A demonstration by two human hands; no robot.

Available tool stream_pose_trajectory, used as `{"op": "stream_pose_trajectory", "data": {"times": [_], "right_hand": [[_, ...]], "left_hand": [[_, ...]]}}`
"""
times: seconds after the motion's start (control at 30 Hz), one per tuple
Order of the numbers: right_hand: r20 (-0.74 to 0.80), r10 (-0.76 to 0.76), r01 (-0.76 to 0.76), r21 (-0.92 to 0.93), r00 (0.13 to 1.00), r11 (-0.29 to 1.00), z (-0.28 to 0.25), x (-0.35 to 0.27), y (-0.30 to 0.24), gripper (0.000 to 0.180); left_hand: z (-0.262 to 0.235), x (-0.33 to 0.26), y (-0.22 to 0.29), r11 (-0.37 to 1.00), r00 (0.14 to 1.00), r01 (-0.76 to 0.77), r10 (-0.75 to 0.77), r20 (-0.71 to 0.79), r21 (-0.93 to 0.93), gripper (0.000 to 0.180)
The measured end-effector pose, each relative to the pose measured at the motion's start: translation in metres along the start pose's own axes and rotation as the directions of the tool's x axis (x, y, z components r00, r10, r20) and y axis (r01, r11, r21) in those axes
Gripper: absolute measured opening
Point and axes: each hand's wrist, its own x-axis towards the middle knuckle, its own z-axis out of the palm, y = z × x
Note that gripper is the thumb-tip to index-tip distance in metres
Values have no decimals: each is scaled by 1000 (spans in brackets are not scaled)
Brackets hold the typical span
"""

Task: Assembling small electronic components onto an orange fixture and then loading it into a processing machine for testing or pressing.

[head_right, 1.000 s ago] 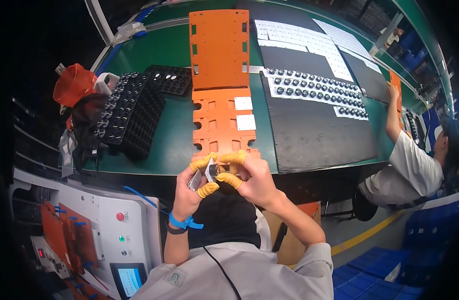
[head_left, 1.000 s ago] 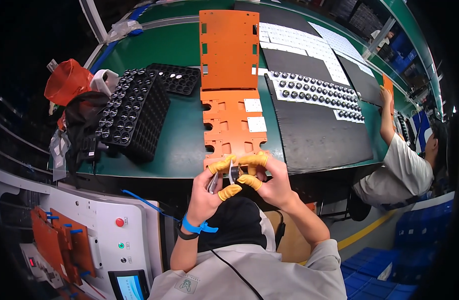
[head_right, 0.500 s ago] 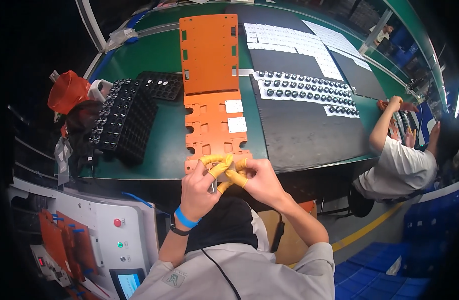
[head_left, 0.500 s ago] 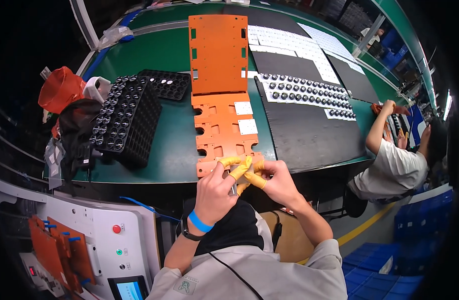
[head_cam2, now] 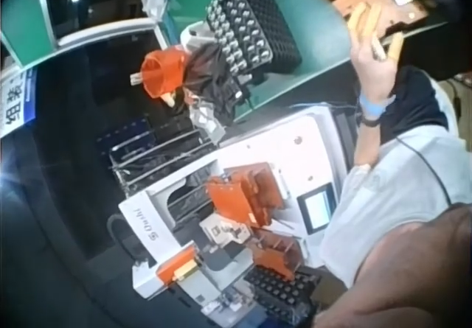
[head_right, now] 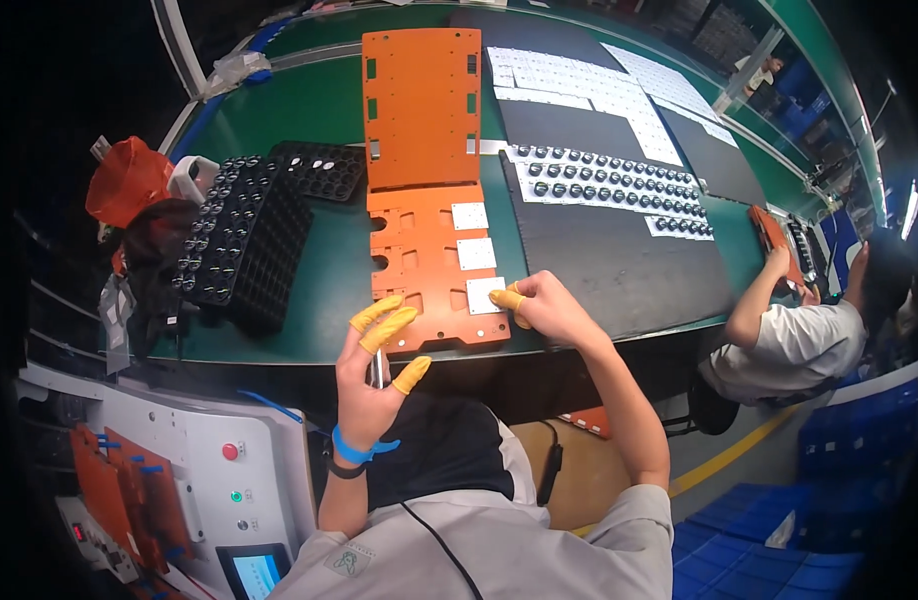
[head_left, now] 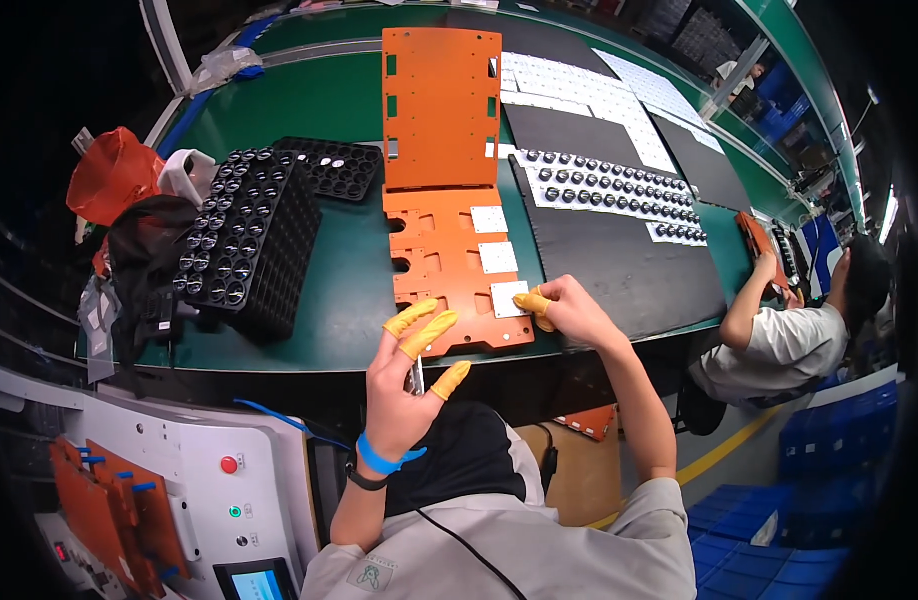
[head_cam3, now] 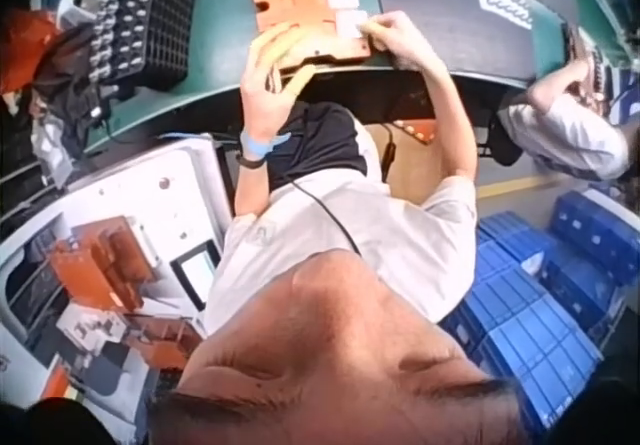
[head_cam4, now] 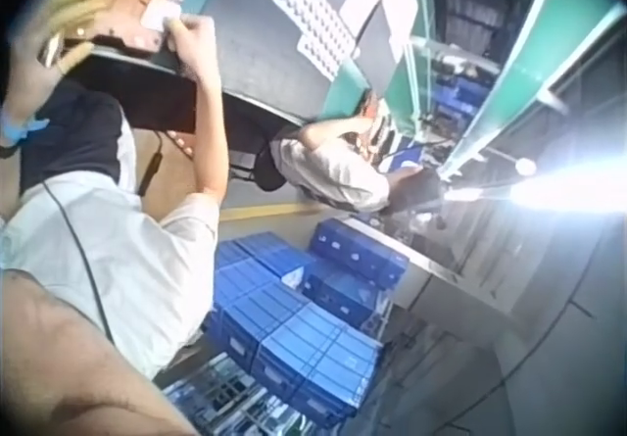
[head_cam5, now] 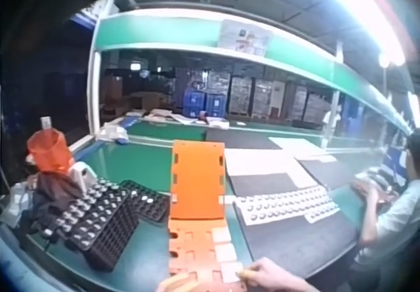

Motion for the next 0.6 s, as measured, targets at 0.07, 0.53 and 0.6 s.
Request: {"op": "stream_pose_trajectory", "data": {"times": [0.07, 0.53, 0.6], "right_hand": [[124, -1, 10, -74, 992, 997, -6, 11, -1, 35], [-153, -286, -1, -883, 946, 470, 7, 2, -91, 46], [-149, -379, 87, -837, 913, 539, 25, 5, -122, 44]], "left_hand": [[-3, -3, 2, 998, 1000, -15, 14, -27, -55, 49], [-35, -20, -31, 64, 916, 241, -346, 205, -968, 53], [-43, -26, -35, -15, 915, 185, -362, 178, -983, 55]]}}
